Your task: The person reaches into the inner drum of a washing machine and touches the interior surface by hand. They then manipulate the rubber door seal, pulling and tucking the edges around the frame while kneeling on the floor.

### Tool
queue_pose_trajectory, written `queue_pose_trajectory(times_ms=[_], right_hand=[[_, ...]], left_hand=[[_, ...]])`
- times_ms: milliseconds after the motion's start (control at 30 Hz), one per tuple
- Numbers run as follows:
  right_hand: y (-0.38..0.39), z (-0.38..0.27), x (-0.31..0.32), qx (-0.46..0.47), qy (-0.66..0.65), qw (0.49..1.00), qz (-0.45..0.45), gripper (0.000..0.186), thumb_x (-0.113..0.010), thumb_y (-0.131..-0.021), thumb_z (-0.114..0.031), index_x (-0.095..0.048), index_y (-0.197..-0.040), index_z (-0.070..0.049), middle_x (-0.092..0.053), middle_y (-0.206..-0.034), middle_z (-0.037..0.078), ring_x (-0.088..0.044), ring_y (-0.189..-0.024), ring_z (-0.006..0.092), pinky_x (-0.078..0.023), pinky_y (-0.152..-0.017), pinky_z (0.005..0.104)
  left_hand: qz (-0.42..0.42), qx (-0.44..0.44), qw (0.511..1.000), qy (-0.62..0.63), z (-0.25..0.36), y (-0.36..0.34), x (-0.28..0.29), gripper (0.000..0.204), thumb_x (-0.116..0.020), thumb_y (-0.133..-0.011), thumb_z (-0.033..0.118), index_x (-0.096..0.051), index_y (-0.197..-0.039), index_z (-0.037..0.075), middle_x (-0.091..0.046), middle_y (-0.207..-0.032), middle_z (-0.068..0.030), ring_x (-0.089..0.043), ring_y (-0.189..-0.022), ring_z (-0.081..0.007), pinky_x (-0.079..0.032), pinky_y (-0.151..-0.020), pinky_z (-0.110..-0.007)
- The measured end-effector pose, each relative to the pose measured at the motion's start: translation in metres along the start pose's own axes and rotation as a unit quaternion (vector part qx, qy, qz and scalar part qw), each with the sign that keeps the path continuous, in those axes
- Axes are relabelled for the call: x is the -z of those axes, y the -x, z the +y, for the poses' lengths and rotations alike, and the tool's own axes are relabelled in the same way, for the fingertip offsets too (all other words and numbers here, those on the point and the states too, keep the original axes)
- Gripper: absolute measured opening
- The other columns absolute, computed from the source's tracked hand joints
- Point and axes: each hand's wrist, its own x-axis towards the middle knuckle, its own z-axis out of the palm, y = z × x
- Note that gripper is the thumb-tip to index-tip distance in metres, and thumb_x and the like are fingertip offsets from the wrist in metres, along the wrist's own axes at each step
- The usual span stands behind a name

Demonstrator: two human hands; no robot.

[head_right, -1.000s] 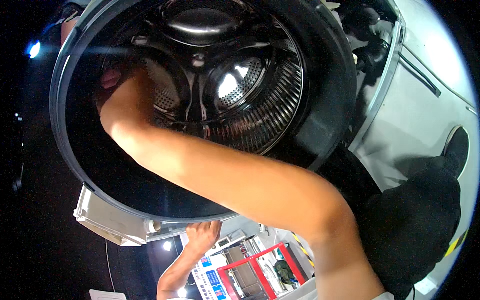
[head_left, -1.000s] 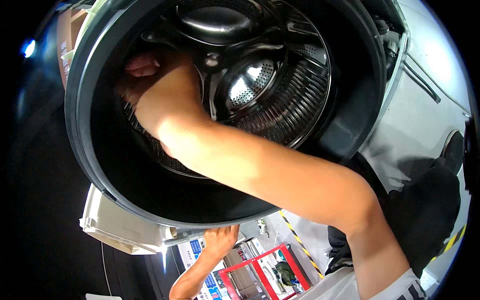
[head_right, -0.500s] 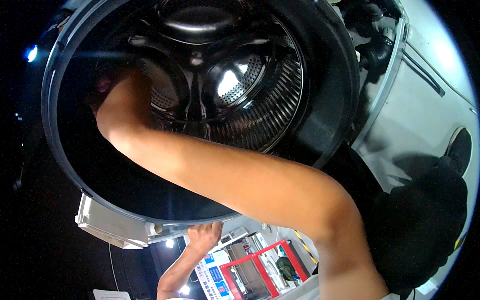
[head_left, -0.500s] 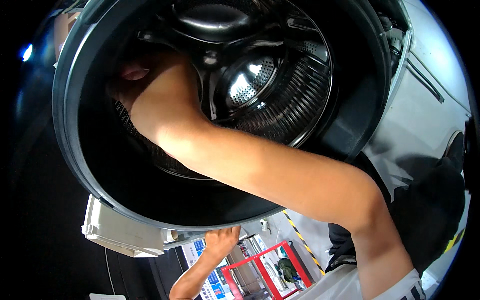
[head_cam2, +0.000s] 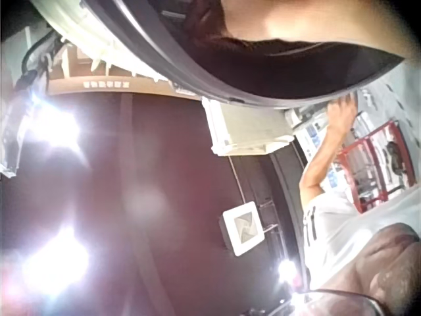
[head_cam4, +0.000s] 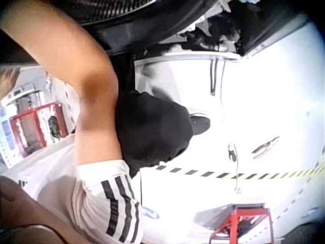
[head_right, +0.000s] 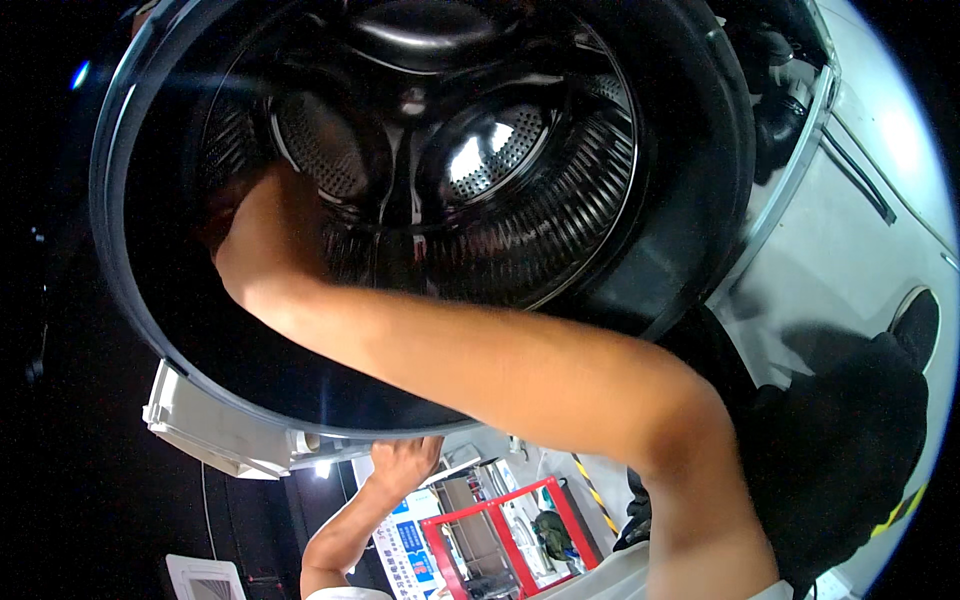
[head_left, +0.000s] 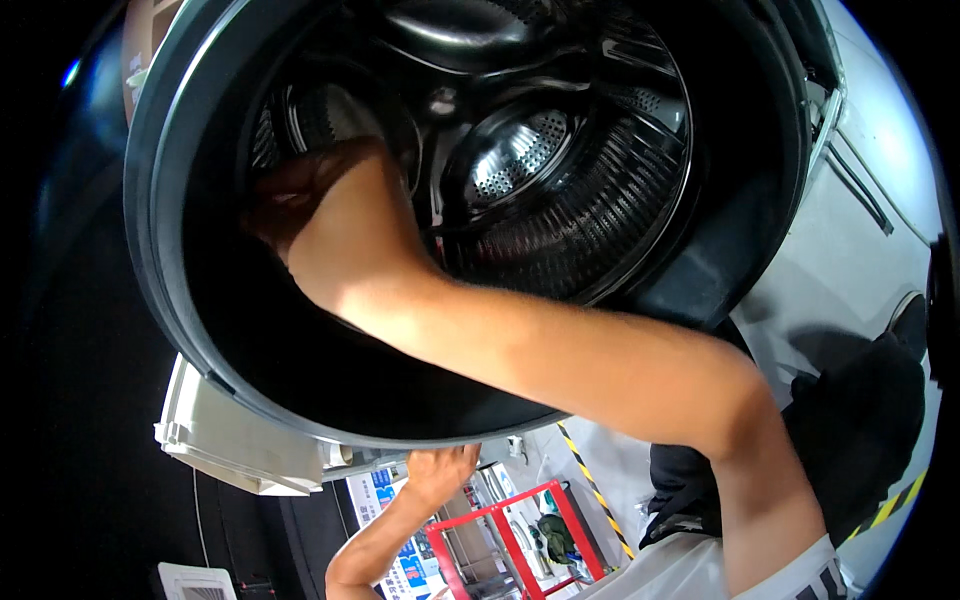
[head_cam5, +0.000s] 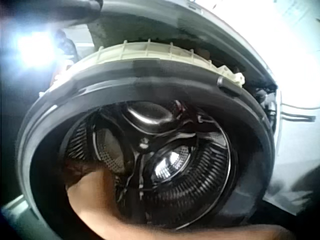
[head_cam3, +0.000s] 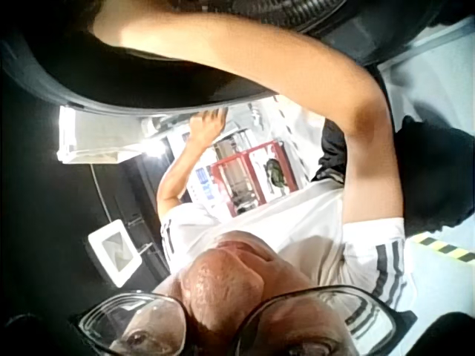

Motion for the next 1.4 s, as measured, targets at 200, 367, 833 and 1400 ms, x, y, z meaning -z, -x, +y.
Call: queue_pose_trajectory(times_ms=[200, 367, 833, 1400], right_hand=[[0.001, 0.004, -0.007, -0.005, -0.017, 1.0, 0.007, 0.008, -0.068, -0.079, -0.003, -0.07, -0.086, 0.001, -0.069, -0.081, 0.011, -0.065, -0.073, 0.0149, -0.05, -0.07, 0.0264], [0.005, 0.023, 0.008, -0.079, -0.042, 0.99, -0.112, 0.023, -0.071, -0.079, -0.006, -0.064, -0.099, 0.004, -0.067, -0.091, 0.011, -0.064, -0.081, 0.0142, -0.05, -0.074, 0.0249], [0.0, 0.026, 0.021, -0.097, 0.027, 0.969, -0.226, 0.034, -0.078, -0.072, -0.012, -0.063, -0.096, 0.008, -0.066, -0.088, 0.014, -0.063, -0.084, 0.017, -0.049, -0.078, 0.027], [0.005, 0.041, 0.02, -0.082, 0.012, 0.961, -0.263, 0.026, -0.074, -0.073, 0.0, -0.061, -0.095, 0.002, -0.066, -0.089, 0.006, -0.063, -0.084, 0.0124, -0.052, -0.075, 0.026]], left_hand=[[-0.005, 0.017, 1.0, 0.023, -0.003, -0.004, 0.011, 0.012, -0.063, -0.071, 0.013, -0.062, -0.083, 0.011, -0.06, -0.068, -0.0032, -0.061, -0.064, -0.0183, -0.051, -0.054, -0.031], [0.006, 0.012, 1.0, 0.028, -0.008, -0.001, 0.004, 0.014, -0.064, -0.072, 0.015, -0.064, -0.085, 0.01, -0.062, -0.069, -0.0049, -0.062, -0.064, -0.0197, -0.051, -0.057, -0.033], [-0.029, 0.0, 0.999, 0.013, -0.001, 0.001, 0.004, 0.034, -0.064, -0.07, 0.015, -0.064, -0.103, 0.007, -0.065, -0.081, -0.0097, -0.064, -0.073, -0.0232, -0.054, -0.062, -0.033], [-0.022, -0.038, 0.999, -0.031, -0.007, 0.005, 0.0, 0.038, -0.059, -0.073, 0.02, -0.062, -0.109, 0.007, -0.064, -0.103, -0.0157, -0.06, -0.098, -0.0321, -0.047, -0.087, -0.044]])
